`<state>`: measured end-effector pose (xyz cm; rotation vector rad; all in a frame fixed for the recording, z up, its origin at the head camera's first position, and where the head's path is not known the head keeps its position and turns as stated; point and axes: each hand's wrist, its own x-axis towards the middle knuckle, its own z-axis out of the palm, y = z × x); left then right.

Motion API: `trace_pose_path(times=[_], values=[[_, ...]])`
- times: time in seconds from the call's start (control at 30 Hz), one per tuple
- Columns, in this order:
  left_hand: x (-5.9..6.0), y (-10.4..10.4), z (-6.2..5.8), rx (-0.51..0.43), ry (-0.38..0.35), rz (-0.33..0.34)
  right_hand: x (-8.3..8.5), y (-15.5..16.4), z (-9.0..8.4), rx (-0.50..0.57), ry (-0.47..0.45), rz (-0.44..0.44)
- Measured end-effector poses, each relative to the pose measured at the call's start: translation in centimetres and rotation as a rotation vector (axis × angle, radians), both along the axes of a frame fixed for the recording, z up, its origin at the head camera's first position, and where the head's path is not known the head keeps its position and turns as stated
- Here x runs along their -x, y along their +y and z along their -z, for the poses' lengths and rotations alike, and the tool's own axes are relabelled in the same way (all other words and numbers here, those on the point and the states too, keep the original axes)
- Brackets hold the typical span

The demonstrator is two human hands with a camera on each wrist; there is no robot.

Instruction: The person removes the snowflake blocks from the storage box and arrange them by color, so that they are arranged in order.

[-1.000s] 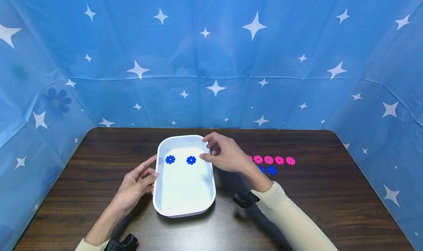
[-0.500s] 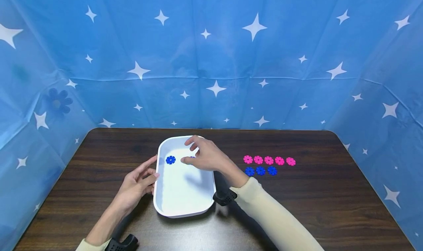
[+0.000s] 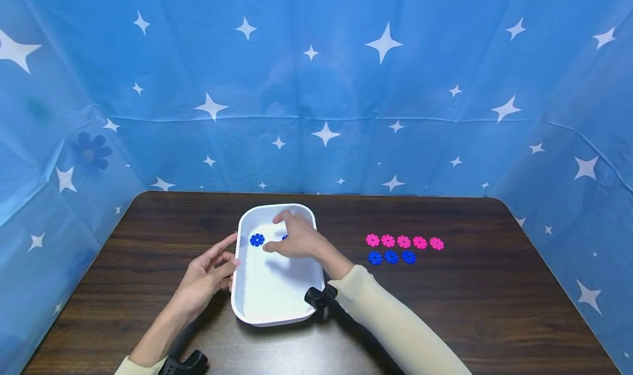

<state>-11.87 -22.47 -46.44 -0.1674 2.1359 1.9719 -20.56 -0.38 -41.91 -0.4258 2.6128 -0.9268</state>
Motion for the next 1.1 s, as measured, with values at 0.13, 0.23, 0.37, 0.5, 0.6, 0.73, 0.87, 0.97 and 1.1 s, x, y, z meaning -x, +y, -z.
trace_pose_path(times=[0.13,0.23,0.37,0.5,0.6,0.73,0.87,0.97,1.1], values=[[0.0,0.0,0.0,-0.009,0.004,0.000,0.0,-0.4,0.3,-0.032,-0.008,0.023],[0.0,0.0,0.0,-0.003,0.001,0.002,-0.2,-0.7,0.4,-0.046,-0.029,0.042],[0.0,0.0,0.0,0.013,-0.006,0.002,-0.4,-0.7,0.6,-0.050,-0.051,0.032],[0.0,0.0,0.0,0.014,-0.008,-0.006,-0.2,-0.5,0.9,-0.019,-0.072,-0.024],[0.0,-0.1,0.0,0.008,-0.004,-0.007,0.0,-0.5,1.2,0.014,-0.113,-0.066],[0.1,0.0,0.2,-0.004,0.004,0.001,0.1,-0.4,1.6,0.017,-0.171,-0.115],[0.1,0.0,0.3,-0.014,0.013,0.004,-0.1,-0.4,2.0,0.022,-0.191,-0.176],[0.1,0.0,0.3,-0.011,0.017,0.003,0.0,-0.6,2.0,0.026,-0.179,-0.209],[0.1,-0.1,0.3,-0.003,0.018,0.004,0.2,-0.9,2.2,0.010,-0.146,-0.227]])
